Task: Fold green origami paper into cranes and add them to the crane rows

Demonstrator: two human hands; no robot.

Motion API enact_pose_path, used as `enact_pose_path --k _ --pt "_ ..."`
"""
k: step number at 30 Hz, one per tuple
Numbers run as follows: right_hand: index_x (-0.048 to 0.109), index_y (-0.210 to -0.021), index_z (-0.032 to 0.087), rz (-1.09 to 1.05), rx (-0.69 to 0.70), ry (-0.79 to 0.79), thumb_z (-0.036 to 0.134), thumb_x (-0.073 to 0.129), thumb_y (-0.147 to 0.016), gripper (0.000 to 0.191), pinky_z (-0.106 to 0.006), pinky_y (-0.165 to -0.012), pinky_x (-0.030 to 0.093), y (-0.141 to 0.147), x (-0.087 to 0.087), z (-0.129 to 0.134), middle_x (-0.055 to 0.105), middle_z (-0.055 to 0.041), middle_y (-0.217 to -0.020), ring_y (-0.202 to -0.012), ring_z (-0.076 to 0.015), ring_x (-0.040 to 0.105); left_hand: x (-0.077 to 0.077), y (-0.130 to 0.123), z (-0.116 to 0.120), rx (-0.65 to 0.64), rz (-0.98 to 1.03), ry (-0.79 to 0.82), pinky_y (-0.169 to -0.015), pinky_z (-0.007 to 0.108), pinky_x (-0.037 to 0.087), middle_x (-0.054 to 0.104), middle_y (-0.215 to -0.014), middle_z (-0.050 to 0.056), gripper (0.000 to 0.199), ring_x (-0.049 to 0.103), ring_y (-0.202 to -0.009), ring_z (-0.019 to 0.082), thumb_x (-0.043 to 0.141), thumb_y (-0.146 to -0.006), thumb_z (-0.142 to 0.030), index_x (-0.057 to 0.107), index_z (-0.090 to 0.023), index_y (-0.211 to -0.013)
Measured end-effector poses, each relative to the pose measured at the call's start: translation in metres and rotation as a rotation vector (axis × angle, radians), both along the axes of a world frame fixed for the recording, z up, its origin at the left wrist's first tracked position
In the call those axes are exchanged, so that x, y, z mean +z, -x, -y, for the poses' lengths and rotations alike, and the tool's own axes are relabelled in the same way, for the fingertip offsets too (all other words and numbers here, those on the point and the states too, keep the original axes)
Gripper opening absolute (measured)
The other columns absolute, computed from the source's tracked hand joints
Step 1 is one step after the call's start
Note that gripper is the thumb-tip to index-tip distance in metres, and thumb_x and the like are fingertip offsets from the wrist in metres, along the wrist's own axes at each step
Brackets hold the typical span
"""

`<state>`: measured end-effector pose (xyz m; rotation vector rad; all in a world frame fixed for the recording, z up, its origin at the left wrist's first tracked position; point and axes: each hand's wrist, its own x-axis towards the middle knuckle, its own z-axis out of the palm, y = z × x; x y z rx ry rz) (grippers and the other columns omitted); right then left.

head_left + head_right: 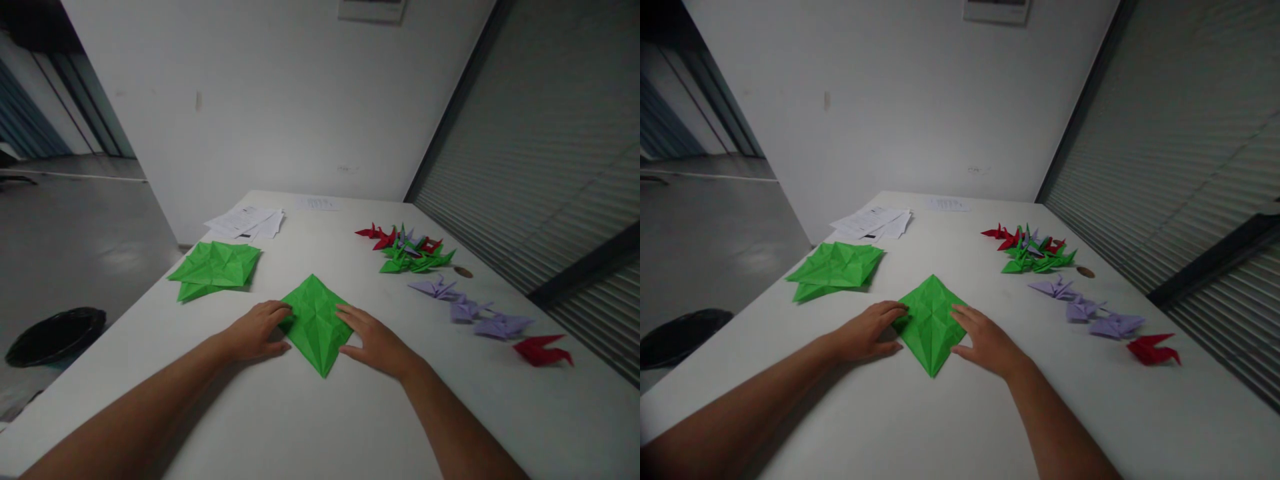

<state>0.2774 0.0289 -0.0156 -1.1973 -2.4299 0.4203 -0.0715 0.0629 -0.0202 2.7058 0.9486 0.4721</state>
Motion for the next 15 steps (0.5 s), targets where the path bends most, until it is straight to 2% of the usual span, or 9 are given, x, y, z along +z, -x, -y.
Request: enact_pose_path --k 10,15 --pt "0.057 -0.147 0.02 0.019 -0.026 -0.044 0.028 0.082 -0.083 0.069 -0.054 -0.117 0.045 0.0074 -0.0079 -0.0053 0.055 -0.0181 -0.152 -0.14 -0.0341 0.053 0.0032 -0.0082 0.0026 0.053 -0.041 -0.04 -0.108 0.05 0.048 0.062 -0.136 0.019 0.054 0.058 -0.125 0.034 0.07 -0.089 -0.04 0.055 -0.016 -0.135" --pt "0.057 -0.147 0.021 -0.004 -0.029 -0.03 0.033 0.082 -0.084 0.069 -0.054 -0.117 0.044 0.0071 -0.006 -0.0043 0.056 -0.0176 -0.151 -0.139 -0.0338 0.053 0.0031 -0.0106 0.0015 0.058 -0.045 -0.058 -0.106 0.049 0.049 0.064 -0.133 0.017 0.047 0.06 -0.123 0.033 0.065 -0.094 -0.041 0.057 -0.017 -0.133"
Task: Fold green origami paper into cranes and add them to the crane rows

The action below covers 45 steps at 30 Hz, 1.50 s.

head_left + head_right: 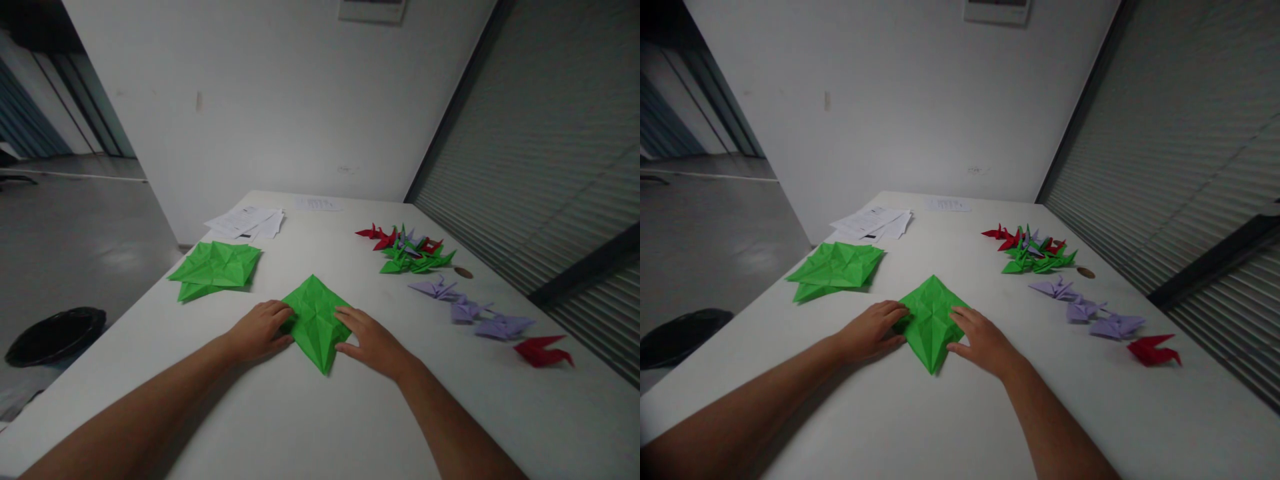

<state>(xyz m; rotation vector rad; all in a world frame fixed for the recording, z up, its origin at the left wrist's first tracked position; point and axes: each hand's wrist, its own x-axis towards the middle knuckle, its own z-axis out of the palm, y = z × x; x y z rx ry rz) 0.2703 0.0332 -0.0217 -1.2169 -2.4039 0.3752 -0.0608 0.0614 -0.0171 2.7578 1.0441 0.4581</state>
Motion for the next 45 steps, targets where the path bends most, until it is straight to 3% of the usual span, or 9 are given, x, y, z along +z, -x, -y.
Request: enact_pose_path --k 6,14,20,27,34,40,45 --pt "0.057 -0.147 0.02 0.016 0.026 0.046 0.044 0.092 -0.07 0.088 -0.054 -0.117 0.044 -0.001 0.006 0.004 0.052 -0.0185 -0.155 -0.14 -0.0364 0.051 0.001 -0.001 -0.001 -0.003 0.001 -0.012 -0.104 0.048 0.051 0.065 -0.13 0.017 0.043 0.061 -0.12 0.032 0.061 -0.097 -0.044 0.058 -0.018 -0.13" --pt "0.058 -0.144 0.018 0.022 0.009 -0.034 0.016 0.074 -0.082 0.064 -0.052 -0.115 0.046 0.003 0.004 0.002 0.059 -0.0176 -0.147 -0.135 -0.0316 0.057 -0.001 0.002 -0.002 -0.026 0.015 -0.01 -0.104 0.049 0.05 0.065 -0.13 0.018 0.043 0.061 -0.121 0.032 0.055 -0.1 -0.048 0.058 -0.018 -0.13" --pt "0.061 -0.138 0.018 -0.065 -0.009 -0.041 0.008 0.063 -0.083 0.055 -0.047 -0.112 0.05 0.0 0.008 0.001 0.066 -0.0155 -0.138 -0.128 -0.0279 0.063 0.003 0.003 0.0 -0.03 0.018 0.009 -0.103 0.048 0.05 0.065 -0.129 0.017 0.049 0.061 -0.119 0.033 0.069 -0.09 -0.044 0.059 -0.017 -0.13" --pt "0.067 -0.127 0.02 -0.198 -0.051 -0.013 0.011 0.055 -0.089 0.041 -0.041 -0.094 0.058 -0.004 0.007 -0.003 0.074 -0.0114 -0.117 -0.103 -0.0239 0.072 0.003 0.003 -0.002 0.0 0.09 0.054 -0.094 0.04 0.051 0.072 -0.107 0.013 0.029 0.065 -0.104 0.027 0.062 -0.091 -0.022 0.064 -0.019 -0.119" --pt "0.07 -0.12 0.019 -0.277 -0.173 0.003 0.026 0.054 -0.096 0.03 -0.039 -0.085 0.06 -0.004 0.002 -0.007 0.077 -0.0112 -0.109 -0.086 -0.0229 0.074 0.002 0.006 -0.004 0.099 0.148 0.116 -0.084 0.033 0.051 0.07 -0.098 0.011 0.024 0.067 -0.091 0.022 0.053 -0.099 -0.028 0.067 -0.018 -0.115" --pt "0.072 -0.12 0.018 -0.296 -0.253 0.028 0.026 0.054 -0.094 0.033 -0.043 -0.092 0.06 -0.005 -0.005 -0.011 0.077 -0.0128 -0.116 -0.094 -0.0251 0.075 -0.004 0.007 -0.007 0.19 0.18 0.147 -0.081 0.031 0.051 0.07 -0.096 0.009 0.024 0.067 -0.088 0.021 0.053 -0.099 -0.029 0.068 -0.019 -0.114" --pt "0.071 -0.121 0.018 -0.305 -0.279 0.062 0.025 0.057 -0.092 0.034 -0.042 -0.087 0.06 -0.006 -0.008 -0.012 0.079 -0.0113 -0.105 -0.094 -0.0261 0.075 -0.005 0.009 -0.009 0.189 0.235 0.154 -0.079 0.031 0.051 0.072 -0.094 0.009 0.022 0.067 -0.086 0.021 0.054 -0.096 -0.024 0.07 -0.018 -0.11"
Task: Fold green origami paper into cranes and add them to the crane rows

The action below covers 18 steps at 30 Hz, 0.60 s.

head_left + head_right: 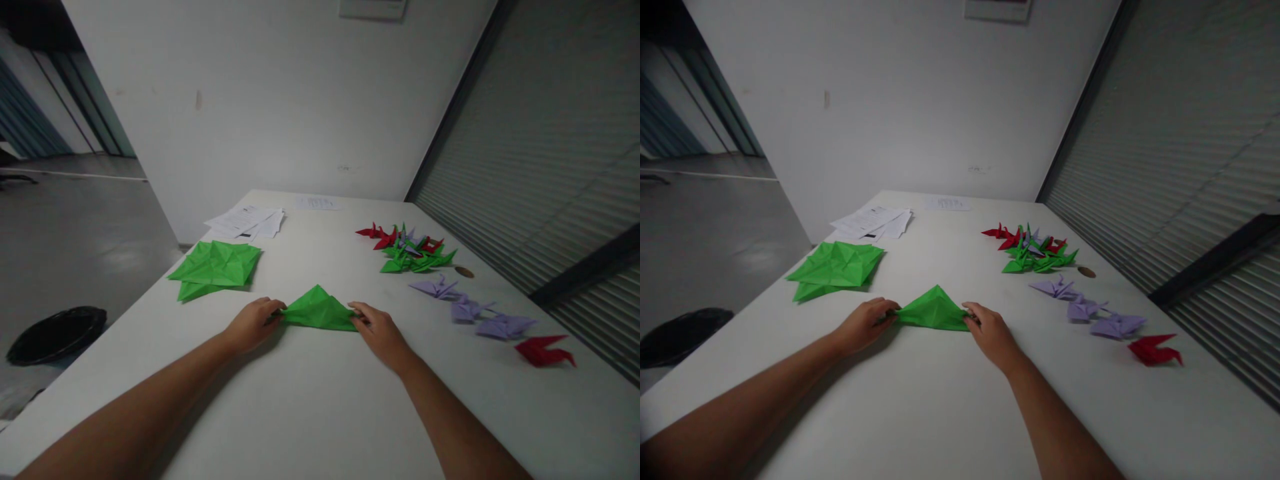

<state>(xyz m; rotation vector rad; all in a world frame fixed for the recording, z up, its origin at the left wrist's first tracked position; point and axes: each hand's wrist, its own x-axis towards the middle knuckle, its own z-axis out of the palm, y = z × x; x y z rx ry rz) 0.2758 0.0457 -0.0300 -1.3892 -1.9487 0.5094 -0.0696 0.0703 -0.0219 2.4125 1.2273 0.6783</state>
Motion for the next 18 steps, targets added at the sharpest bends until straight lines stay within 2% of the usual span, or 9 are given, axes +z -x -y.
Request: enact_pose_path --k 7,11,18 --pt "0.07 -0.123 0.019 0.016 0.006 0.027 0.021 0.06 -0.089 0.036 -0.04 -0.087 0.058 0.0 0.007 0.002 0.079 -0.0098 -0.1 -0.091 -0.0248 0.075 0.005 -0.001 -0.002 -0.122 0.029 -0.056 -0.08 0.032 0.049 0.072 -0.085 0.009 0.016 0.064 -0.086 0.022 0.058 -0.092 -0.019 0.074 -0.018 -0.092" --pt "0.07 -0.123 0.021 0.03 -0.003 0.047 0.02 0.062 -0.087 0.036 -0.038 -0.085 0.058 0.001 0.011 0.004 0.08 -0.0088 -0.098 -0.09 -0.0245 0.076 0.007 -0.001 -0.002 -0.121 -0.003 -0.051 -0.08 0.032 0.049 0.071 -0.082 0.009 0.017 0.063 -0.086 0.022 0.057 -0.093 -0.019 0.073 -0.017 -0.087" --pt "0.07 -0.123 0.019 0.041 0.009 0.077 0.02 0.062 -0.088 0.036 -0.037 -0.083 0.057 0.001 0.014 0.004 0.08 -0.0098 -0.1 -0.091 -0.0248 0.076 0.007 0.0 -0.003 -0.042 -0.09 -0.021 -0.073 0.03 0.046 0.069 -0.079 0.008 0.015 0.062 -0.079 0.021 0.059 -0.091 -0.02 0.07 -0.017 -0.081"
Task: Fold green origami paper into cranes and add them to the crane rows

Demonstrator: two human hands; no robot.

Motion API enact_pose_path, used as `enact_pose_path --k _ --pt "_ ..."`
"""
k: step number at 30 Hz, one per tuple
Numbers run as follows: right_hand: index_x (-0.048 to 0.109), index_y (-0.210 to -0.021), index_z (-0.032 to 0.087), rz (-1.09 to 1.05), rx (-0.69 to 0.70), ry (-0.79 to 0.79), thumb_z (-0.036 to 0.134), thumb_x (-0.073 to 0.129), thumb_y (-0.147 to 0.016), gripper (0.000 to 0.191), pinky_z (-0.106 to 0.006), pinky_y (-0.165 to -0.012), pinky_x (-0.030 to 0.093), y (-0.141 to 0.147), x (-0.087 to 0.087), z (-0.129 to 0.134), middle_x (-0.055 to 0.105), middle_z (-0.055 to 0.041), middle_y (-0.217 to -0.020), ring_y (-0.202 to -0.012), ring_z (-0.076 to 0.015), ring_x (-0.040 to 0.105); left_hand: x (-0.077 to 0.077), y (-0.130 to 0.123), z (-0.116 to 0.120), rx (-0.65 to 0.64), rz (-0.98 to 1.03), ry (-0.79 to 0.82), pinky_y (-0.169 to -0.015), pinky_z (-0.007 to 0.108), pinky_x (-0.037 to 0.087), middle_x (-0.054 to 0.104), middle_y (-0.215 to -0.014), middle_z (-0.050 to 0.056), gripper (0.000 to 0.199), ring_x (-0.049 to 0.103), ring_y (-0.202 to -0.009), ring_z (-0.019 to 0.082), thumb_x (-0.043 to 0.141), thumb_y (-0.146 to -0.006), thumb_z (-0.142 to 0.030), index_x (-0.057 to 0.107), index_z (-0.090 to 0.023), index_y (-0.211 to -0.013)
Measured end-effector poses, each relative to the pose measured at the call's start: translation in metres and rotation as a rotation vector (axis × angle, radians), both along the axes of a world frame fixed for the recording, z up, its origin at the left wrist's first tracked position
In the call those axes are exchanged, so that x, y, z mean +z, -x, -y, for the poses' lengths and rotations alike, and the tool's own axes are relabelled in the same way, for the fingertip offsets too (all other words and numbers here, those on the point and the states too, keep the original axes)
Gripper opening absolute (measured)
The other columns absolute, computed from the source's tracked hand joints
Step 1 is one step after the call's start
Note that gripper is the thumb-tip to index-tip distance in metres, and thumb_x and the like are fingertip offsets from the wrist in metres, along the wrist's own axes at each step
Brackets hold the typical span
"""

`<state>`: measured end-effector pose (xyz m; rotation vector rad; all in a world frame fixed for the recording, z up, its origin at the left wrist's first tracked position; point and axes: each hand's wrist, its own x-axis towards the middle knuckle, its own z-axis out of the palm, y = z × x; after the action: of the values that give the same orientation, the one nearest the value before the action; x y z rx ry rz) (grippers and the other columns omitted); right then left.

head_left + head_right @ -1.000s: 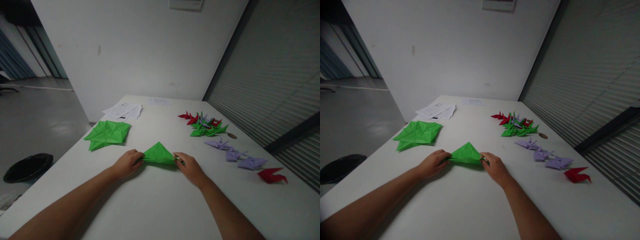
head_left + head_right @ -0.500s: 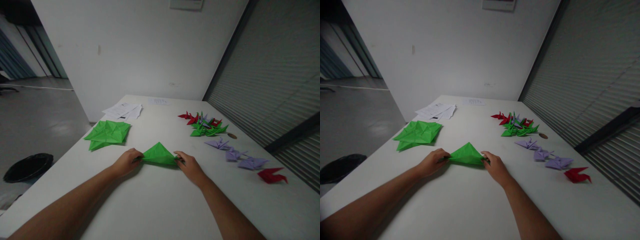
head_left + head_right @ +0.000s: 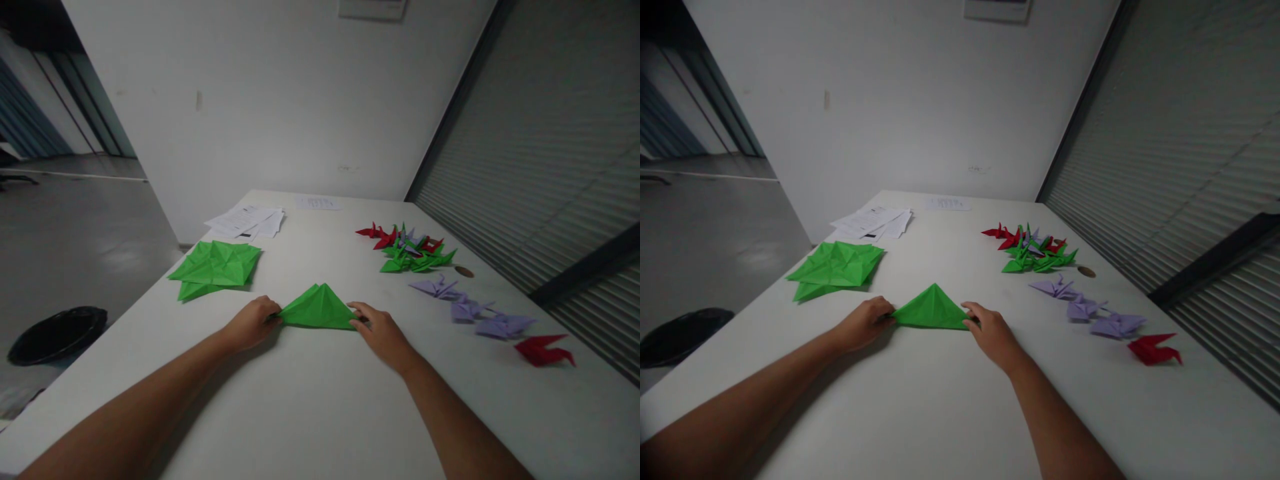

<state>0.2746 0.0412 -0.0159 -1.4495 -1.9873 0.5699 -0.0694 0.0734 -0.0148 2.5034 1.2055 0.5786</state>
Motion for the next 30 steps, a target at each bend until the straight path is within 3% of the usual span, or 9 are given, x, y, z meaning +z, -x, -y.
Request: enact_pose_path --k 11,14,18,30 --pt "0.071 -0.122 0.022 -0.031 0.007 0.041 0.019 0.064 -0.087 0.035 -0.038 -0.084 0.058 -0.0014 -0.0015 0.0001 0.081 -0.0099 -0.102 -0.094 -0.0264 0.076 0.0049 0.0023 -0.0026 0.031 -0.054 0.135 -0.068 0.027 0.044 0.068 -0.077 0.006 0.014 0.063 -0.074 0.019 0.063 -0.086 -0.022 0.071 -0.018 -0.076" --pt "0.071 -0.123 0.022 -0.028 0.013 0.056 0.02 0.064 -0.087 0.036 -0.037 -0.082 0.057 -0.0014 -0.003 0.0003 0.08 -0.0093 -0.101 -0.092 -0.026 0.076 0.0071 0.0027 -0.0018 0.059 -0.008 0.213 -0.065 0.026 0.041 0.069 -0.076 0.003 0.008 0.062 -0.07 0.018 0.065 -0.084 -0.023 0.071 -0.018 -0.085" --pt "0.071 -0.121 0.019 0.018 -0.005 0.07 0.022 0.065 -0.085 0.036 -0.033 -0.072 0.053 -0.0016 -0.0033 -0.0001 0.077 -0.0066 -0.089 -0.076 -0.0227 0.071 0.0079 0.0029 -0.0002 0.086 0.091 0.309 -0.061 0.025 0.038 0.066 -0.072 -0.002 0.02 0.058 -0.064 0.015 0.064 -0.085 -0.024 0.066 -0.019 -0.104" --pt "0.069 -0.12 0.016 0.047 -0.04 0.104 0.025 0.063 -0.086 0.035 -0.029 -0.062 0.043 -0.0022 -0.0037 -0.0003 0.069 -0.002 -0.076 -0.064 -0.0185 0.062 0.0075 0.0026 0.0001 0.102 0.073 0.287 -0.064 0.025 0.039 0.068 -0.075 0.0 0.014 0.06 -0.067 0.016 0.059 -0.089 -0.025 0.064 -0.02 -0.101"
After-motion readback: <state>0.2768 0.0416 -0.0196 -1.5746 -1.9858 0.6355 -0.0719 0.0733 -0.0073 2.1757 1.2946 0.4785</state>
